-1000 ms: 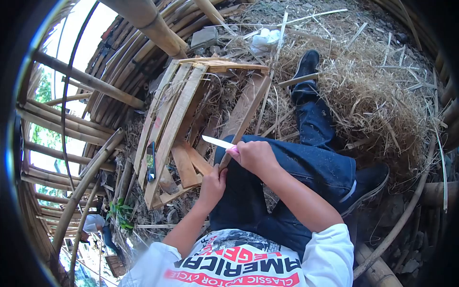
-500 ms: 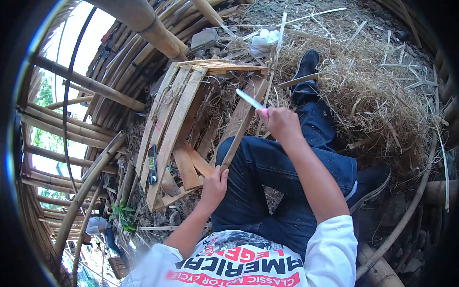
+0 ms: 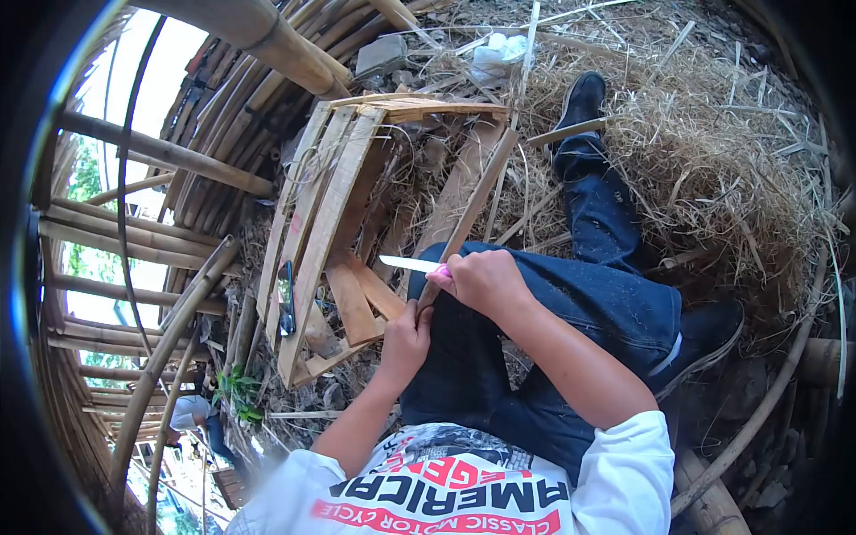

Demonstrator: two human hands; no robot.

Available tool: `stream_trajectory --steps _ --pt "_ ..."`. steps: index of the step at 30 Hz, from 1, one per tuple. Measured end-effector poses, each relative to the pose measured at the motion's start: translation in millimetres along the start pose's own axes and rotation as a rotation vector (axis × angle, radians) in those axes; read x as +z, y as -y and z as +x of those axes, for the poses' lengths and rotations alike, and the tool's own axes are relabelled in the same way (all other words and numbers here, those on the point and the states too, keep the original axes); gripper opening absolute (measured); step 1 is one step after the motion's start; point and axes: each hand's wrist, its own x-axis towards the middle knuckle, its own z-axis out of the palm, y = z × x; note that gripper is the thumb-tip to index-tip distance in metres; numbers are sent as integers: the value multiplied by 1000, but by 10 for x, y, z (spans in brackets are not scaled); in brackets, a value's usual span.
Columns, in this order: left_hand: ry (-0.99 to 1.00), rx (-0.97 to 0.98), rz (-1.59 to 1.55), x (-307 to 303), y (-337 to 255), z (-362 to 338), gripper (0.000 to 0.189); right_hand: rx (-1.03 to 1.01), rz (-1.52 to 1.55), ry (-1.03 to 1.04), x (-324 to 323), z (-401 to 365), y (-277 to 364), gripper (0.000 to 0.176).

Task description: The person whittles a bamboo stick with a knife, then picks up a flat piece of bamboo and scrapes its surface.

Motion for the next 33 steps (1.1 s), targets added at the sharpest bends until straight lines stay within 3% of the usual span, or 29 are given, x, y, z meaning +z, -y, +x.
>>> stream_trajectory --steps 7,8,10,12,16,19,22,33 --pt "-6 -18 -7 -19 12 -11 26 -26 -40 -70 35 -4 -62 46" --pt "-6 -14 -24 -23 10 -11 27 40 -69 -159 64 13 -166 45" --pt "2 -26 -10 -47 10 -8 27 233 -178 -153 -205 70 -543 45" --pt "27 -35 7 -75 23 -43 28 279 -243 -114 -469 40 -855 48" --pt "22 -19 -15 22 8 -10 28 313 -103 -197 -515 22 -661 49" --pt "-12 4 -1 32 -16 6 28 96 -58 -49 -358 12 -145 48" --pt "-4 -9 15 8 9 -38 26 70 79 56 -77 -1 184 52" --pt "-30 24 -7 14 24 -5 25 78 3 12 -85 23 -6 56"
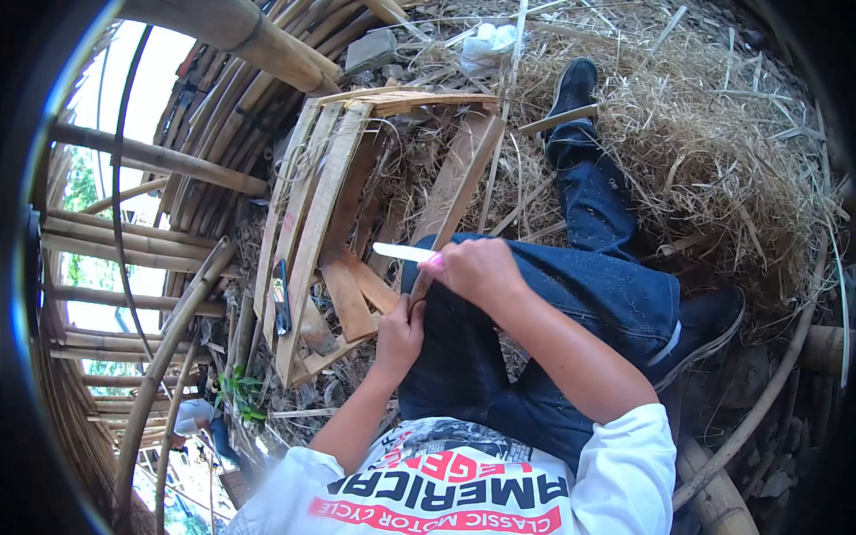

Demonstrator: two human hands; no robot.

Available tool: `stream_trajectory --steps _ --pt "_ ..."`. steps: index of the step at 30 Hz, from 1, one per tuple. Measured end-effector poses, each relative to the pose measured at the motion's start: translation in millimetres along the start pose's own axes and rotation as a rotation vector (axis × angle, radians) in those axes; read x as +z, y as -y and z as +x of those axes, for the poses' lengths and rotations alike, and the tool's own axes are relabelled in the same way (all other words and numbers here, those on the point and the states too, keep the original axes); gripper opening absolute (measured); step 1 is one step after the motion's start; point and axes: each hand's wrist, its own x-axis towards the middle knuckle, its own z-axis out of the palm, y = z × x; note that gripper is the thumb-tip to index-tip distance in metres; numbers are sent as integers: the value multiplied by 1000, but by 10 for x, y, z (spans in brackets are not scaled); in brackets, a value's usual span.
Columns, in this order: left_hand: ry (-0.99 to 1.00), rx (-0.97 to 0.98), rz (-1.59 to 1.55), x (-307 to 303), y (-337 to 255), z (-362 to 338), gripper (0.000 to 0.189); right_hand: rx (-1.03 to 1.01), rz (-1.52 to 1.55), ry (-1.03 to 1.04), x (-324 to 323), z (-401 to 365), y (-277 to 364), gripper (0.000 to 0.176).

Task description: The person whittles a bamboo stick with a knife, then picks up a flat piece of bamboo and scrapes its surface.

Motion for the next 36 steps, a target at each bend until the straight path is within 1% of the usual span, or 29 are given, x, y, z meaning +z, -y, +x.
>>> stream_trajectory --steps 2,3,6,8,11,15,17,19,21,23,26,29,30,31,33,34,35,36 --pt "12 -28 -8 -58 -43 -9 26 61 -57 -88 -52 25 -137 55" --pt "30 -49 -20 -73 -59 -12 27 109 -98 -64 -166 40 -213 56" --pt "22 -41 -54 -66 -47 0 31 173 -97 -94 -238 68 -520 56" --pt "38 -37 -38 -62 -67 18 29 200 -83 -169 -282 83 -622 57" --pt "45 -41 -17 -62 -85 32 28 200 -42 -174 -281 126 -639 58" --pt "24 -29 6 -28 -61 -14 25 216 5 -198 -266 104 -402 58" --pt "33 -22 9 -28 -70 0 24 75 8 -75 -231 12 -154 57" --pt "39 -18 12 -17 -74 -13 23 17 85 -56 -11 -74 13 56" --pt "32 -2 24 -24 -57 -8 23 21 116 -62 37 -49 18 56" --pt "23 -9 39 -33 -66 -5 23 -10 86 13 5 -10 -4 55" --pt "20 -7 36 -13 -43 -2 23 -3 77 40 -19 17 -39 54" --pt "18 8 38 19 -44 -19 22 -31 75 12 2 -19 -62 56" --pt "14 12 58 18 -42 -22 22 -30 77 50 -98 -31 -43 50" --pt "15 9 57 19 -39 -24 22 -30 77 53 -132 -38 -54 50" --pt "15 23 125 20 -47 -31 23 -123 -4 146 -190 -36 -105 36" --pt "16 16 122 14 -62 -40 23 -61 -14 179 -251 -17 -68 27" --pt "34 2 160 -1 -87 -43 23 -66 -14 186 -242 9 -46 27" --pt "49 -11 199 -19 -109 -43 24 35 -23 176 -233 39 -25 26"
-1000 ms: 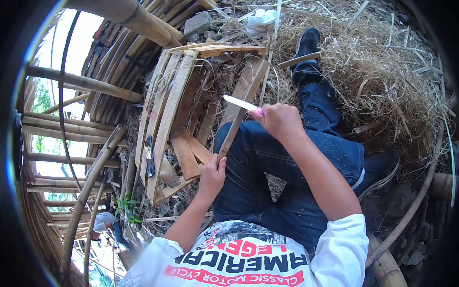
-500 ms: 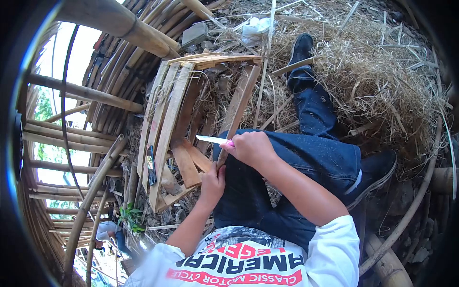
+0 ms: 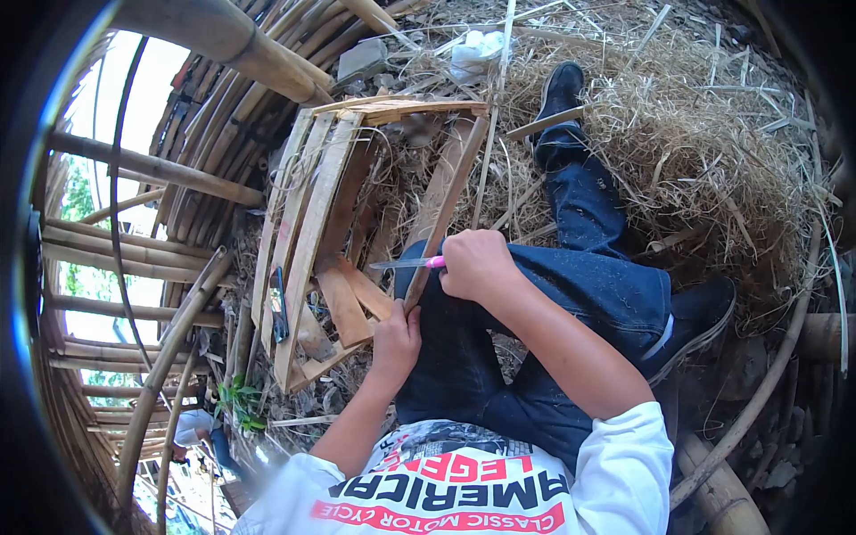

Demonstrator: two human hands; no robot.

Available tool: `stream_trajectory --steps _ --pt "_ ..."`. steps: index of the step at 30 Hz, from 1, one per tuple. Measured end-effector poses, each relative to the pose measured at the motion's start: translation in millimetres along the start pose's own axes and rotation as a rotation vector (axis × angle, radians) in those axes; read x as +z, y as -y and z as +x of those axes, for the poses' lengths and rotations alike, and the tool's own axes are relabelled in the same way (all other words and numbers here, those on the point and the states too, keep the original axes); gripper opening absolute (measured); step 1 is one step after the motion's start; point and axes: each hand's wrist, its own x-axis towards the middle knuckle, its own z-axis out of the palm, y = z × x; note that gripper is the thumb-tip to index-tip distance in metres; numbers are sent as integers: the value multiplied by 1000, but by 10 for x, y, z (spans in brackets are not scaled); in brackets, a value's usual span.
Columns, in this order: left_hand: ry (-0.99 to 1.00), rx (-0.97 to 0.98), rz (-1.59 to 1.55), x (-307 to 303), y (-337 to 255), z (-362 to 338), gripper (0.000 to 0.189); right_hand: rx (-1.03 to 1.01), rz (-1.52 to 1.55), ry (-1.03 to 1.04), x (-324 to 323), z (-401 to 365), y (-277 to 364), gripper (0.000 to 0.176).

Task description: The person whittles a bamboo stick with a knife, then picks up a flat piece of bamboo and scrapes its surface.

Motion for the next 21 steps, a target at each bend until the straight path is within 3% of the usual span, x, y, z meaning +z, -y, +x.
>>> stream_trajectory --steps 2,8,21 --pt "-3 -4 26 -11 -32 -12 24 123 -2 -59 51 21 40 24" --pt "-23 15 16 -39 -72 -32 25 71 -139 -184 239 60 32 24" --pt "34 -4 -46 -91 -17 -19 27 176 -291 -197 126 119 -202 23"
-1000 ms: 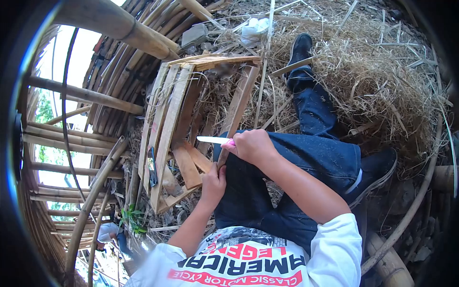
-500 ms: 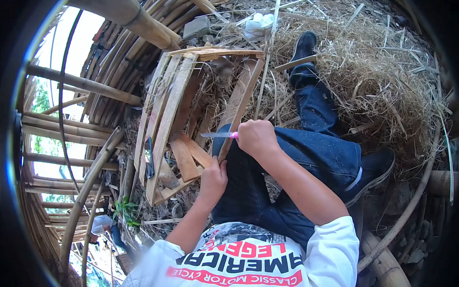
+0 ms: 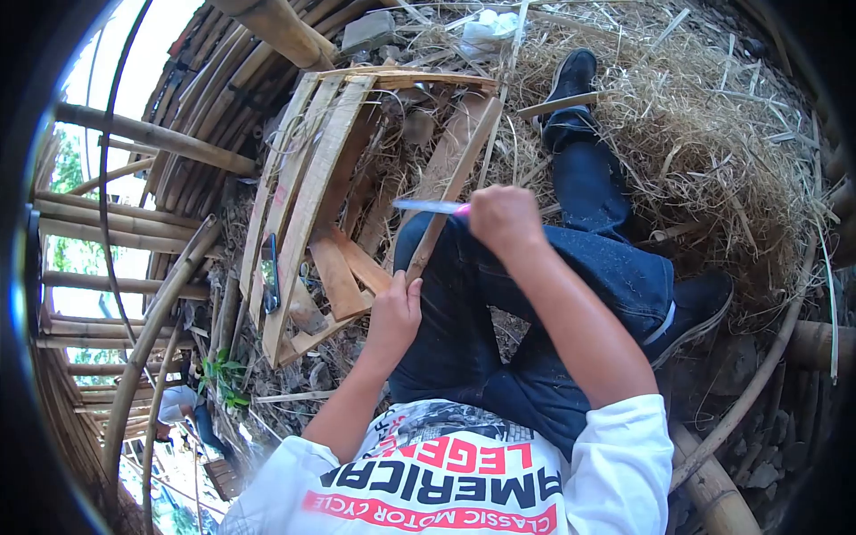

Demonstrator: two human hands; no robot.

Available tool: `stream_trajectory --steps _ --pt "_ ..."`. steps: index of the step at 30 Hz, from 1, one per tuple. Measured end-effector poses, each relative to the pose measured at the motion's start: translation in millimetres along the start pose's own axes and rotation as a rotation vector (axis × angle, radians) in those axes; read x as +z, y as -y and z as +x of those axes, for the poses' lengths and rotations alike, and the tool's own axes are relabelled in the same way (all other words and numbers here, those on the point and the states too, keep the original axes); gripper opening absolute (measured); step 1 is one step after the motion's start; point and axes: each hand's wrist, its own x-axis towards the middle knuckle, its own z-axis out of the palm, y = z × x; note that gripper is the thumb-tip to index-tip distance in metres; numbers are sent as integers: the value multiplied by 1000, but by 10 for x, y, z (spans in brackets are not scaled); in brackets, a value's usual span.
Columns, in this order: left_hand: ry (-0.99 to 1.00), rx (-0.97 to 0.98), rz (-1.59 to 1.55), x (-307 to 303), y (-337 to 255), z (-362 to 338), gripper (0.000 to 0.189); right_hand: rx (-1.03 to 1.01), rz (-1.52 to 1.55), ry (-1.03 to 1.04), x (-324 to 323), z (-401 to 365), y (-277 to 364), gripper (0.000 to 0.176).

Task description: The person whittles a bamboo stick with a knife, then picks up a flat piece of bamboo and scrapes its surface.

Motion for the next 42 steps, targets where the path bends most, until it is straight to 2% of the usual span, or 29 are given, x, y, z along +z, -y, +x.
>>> stream_trajectory --steps 2,4,7,11,13,14,16,17,20,22,24,27,30,32,34,36,37,40,42 --pt "5 -3 -5 -30 -4 2 27 150 8 29 -85 44 -286 31" --pt "19 7 -15 -16 -1 -1 27 145 31 65 -166 54 -486 34" --pt "-15 22 -58 39 -12 22 28 166 111 15 -53 7 -295 33" --pt "18 -14 -41 21 -28 28 28 28 163 117 -60 -79 68 25" --pt "21 -19 -52 6 -33 19 28 2 172 60 -51 9 32 23" --pt "28 -22 -44 -10 -52 44 27 6 179 64 -4 76 -15 23" --pt "23 -26 -34 -19 -76 48 26 147 164 6 63 201 -165 22" --pt "15 -16 -33 -15 -83 58 25 139 157 -67 59 237 -258 21" --pt "23 -2 -60 25 -30 38 25 136 146 -38 -43 187 -136 22" --pt "14 -27 -54 51 -31 61 25 4 129 -26 43 100 3 22" --pt "44 -29 -36 2 -49 90 25 -35 149 -52 122 110 -120 22" --pt "62 -40 -8 -14 -51 62 26 184 121 -57 48 273 -386 23" --pt "43 -41 -5 -14 -59 68 26 154 120 -79 80 259 -231 23" --pt "27 -20 -23 73 7 64 26 -6 126 -6 -22 149 -33 22" --pt "30 -12 -22 53 3 59 26 12 114 0 63 204 -157 22" --pt "54 -27 -35 -33 -53 92 25 203 93 -41 122 360 -351 23" --pt "42 -32 -28 -30 -52 83 25 225 147 -69 43 413 -438 23" --pt "10 5 11 18 -17 57 25 183 111 -65 -42 426 -312 22" --pt "-28 -22 -87 62 -32 48 26 57 102 24 -140 307 -175 21"
